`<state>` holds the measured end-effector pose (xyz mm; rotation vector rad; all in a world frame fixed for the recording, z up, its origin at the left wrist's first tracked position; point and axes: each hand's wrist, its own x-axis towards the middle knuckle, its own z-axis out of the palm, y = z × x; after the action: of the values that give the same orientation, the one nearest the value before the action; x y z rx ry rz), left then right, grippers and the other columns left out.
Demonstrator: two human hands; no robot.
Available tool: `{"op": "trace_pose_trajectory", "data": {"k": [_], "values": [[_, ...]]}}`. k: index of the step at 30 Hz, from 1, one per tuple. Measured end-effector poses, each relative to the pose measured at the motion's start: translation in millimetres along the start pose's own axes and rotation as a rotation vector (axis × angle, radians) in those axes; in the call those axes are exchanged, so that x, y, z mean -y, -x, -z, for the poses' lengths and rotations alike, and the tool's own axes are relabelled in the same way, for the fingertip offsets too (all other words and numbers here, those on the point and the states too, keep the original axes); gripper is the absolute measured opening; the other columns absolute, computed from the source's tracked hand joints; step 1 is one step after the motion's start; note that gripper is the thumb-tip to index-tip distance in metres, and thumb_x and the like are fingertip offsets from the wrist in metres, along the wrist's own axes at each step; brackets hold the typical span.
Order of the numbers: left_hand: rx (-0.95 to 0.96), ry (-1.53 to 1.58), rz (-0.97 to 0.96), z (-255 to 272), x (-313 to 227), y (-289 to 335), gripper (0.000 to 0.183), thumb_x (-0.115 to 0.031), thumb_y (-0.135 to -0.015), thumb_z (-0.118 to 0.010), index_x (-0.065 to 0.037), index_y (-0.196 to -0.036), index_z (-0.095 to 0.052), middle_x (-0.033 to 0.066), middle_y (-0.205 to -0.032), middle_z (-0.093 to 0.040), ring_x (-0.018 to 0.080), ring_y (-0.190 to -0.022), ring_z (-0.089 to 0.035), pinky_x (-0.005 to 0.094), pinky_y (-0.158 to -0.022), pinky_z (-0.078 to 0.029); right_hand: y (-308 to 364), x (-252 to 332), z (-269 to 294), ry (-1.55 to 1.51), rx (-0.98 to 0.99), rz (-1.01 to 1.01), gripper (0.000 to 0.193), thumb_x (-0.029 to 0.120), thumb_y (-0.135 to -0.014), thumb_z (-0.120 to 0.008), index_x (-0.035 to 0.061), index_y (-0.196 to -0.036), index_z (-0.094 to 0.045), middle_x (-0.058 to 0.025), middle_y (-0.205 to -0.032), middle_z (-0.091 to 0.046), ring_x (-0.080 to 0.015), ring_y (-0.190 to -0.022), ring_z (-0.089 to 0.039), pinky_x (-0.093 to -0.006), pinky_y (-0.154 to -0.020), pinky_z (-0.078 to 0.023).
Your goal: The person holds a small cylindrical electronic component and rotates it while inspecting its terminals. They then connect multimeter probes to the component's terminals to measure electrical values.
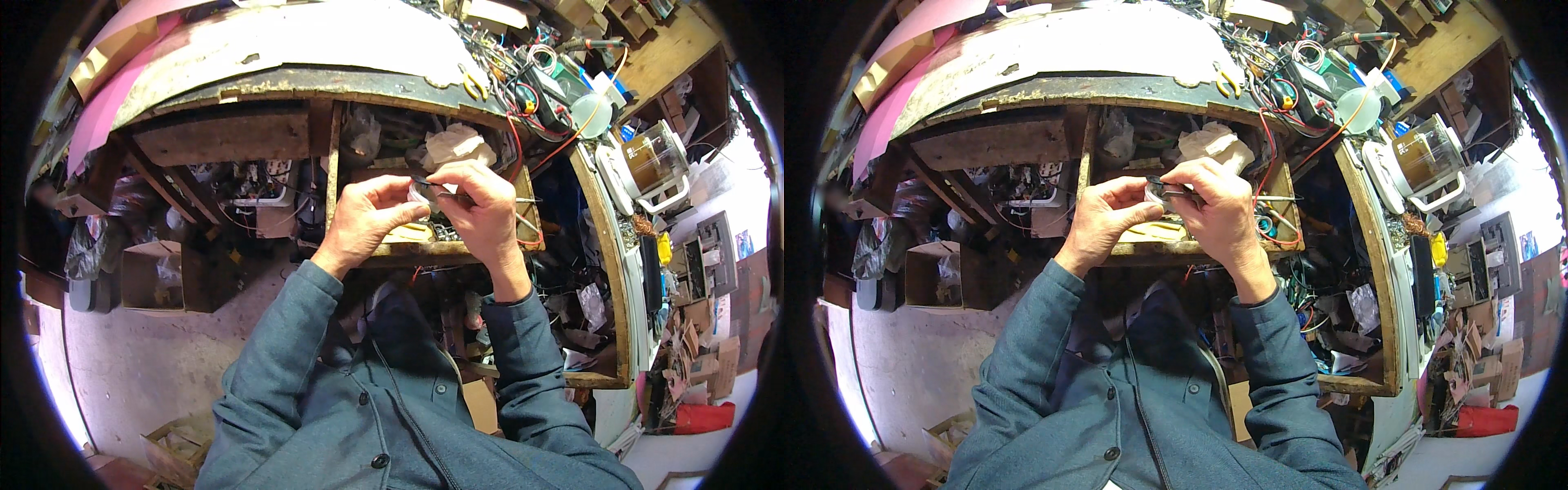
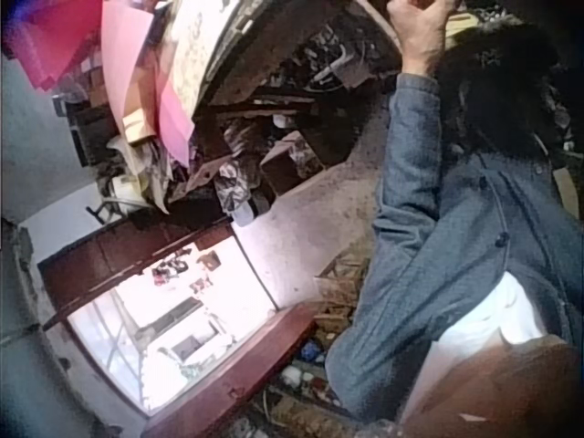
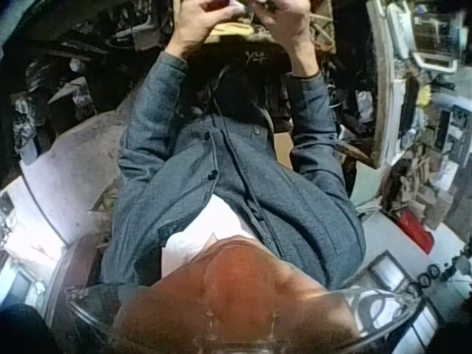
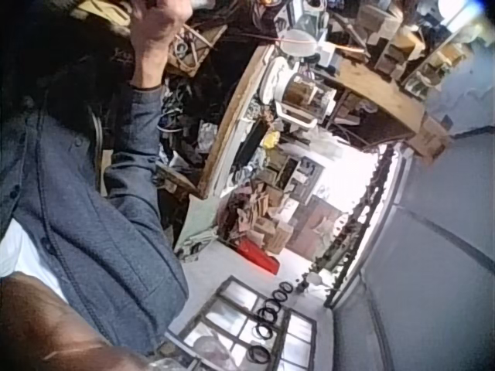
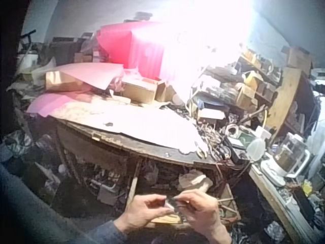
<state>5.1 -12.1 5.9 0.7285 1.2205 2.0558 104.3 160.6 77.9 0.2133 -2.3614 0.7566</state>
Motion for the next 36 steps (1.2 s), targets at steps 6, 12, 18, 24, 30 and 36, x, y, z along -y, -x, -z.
{"op": "trace_pose_trajectory", "data": {"k": [6,12,18,24,30,36], "values": [[0.028,0.009,-0.026,2,3,0,0.037,-0.006,-0.094,-0.083,0.003,-0.128,-0.071,0.0086,-0.113,-0.078,0.0142,-0.104,-0.072,0.0307,-0.095,-0.060,-1,5,2,0.027,0.032,-0.009,0.027,-0.005,-0.079,-0.080,0.0049,-0.104,-0.075,-0.0096,-0.099,-0.075,-0.0267,-0.086,-0.075,-0.0341,-0.074,-0.060],[0.001,-0.002,-0.016,1,3,-1,0.038,-0.003,-0.094,-0.082,0.003,-0.129,-0.070,0.0095,-0.116,-0.077,0.0155,-0.106,-0.073,0.0314,-0.098,-0.060,-1,8,6,0.056,0.044,0.005,0.023,-0.003,-0.081,-0.080,0.0051,-0.103,-0.076,-0.0101,-0.099,-0.075,-0.0280,-0.085,-0.075,-0.0349,-0.074,-0.060],[0.001,-0.005,-0.026,2,4,-1,0.045,-0.001,-0.092,-0.083,0.002,-0.134,-0.067,0.0114,-0.121,-0.076,0.0176,-0.110,-0.073,0.0331,-0.102,-0.059,-1,8,9,0.082,0.065,0.000,0.020,0.002,-0.082,-0.082,0.0064,-0.101,-0.076,-0.0096,-0.099,-0.075,-0.0285,-0.085,-0.075,-0.0359,-0.073,-0.060],[-0.014,-0.015,-0.090,0,4,-2,0.047,0.003,-0.090,-0.083,0.004,-0.134,-0.066,0.0129,-0.123,-0.075,0.0194,-0.112,-0.073,0.0346,-0.102,-0.061,0,7,10,0.144,0.060,0.074,0.021,0.004,-0.083,-0.081,0.0087,-0.102,-0.076,-0.0089,-0.099,-0.074,-0.0307,-0.086,-0.074,-0.0381,-0.074,-0.060],[0.003,0.037,-0.093,0,6,-2,0.049,0.005,-0.090,-0.083,0.004,-0.136,-0.065,0.0147,-0.126,-0.074,0.0214,-0.115,-0.073,0.0363,-0.104,-0.060,2,5,12,0.177,0.075,0.086,0.022,0.004,-0.083,-0.079,0.0097,-0.104,-0.075,-0.0083,-0.100,-0.074,-0.0318,-0.085,-0.074,-0.0394,-0.073,-0.060],[0.028,0.053,-0.106,1,6,-2,0.049,0.005,-0.090,-0.081,0.003,-0.136,-0.064,0.0153,-0.129,-0.073,0.0231,-0.118,-0.072,0.0382,-0.106,-0.060,2,4,11,0.158,0.068,0.087,0.023,0.004,-0.082,-0.079,0.0100,-0.104,-0.074,-0.0078,-0.100,-0.073,-0.0316,-0.085,-0.074,-0.0396,-0.072,-0.060]]}}
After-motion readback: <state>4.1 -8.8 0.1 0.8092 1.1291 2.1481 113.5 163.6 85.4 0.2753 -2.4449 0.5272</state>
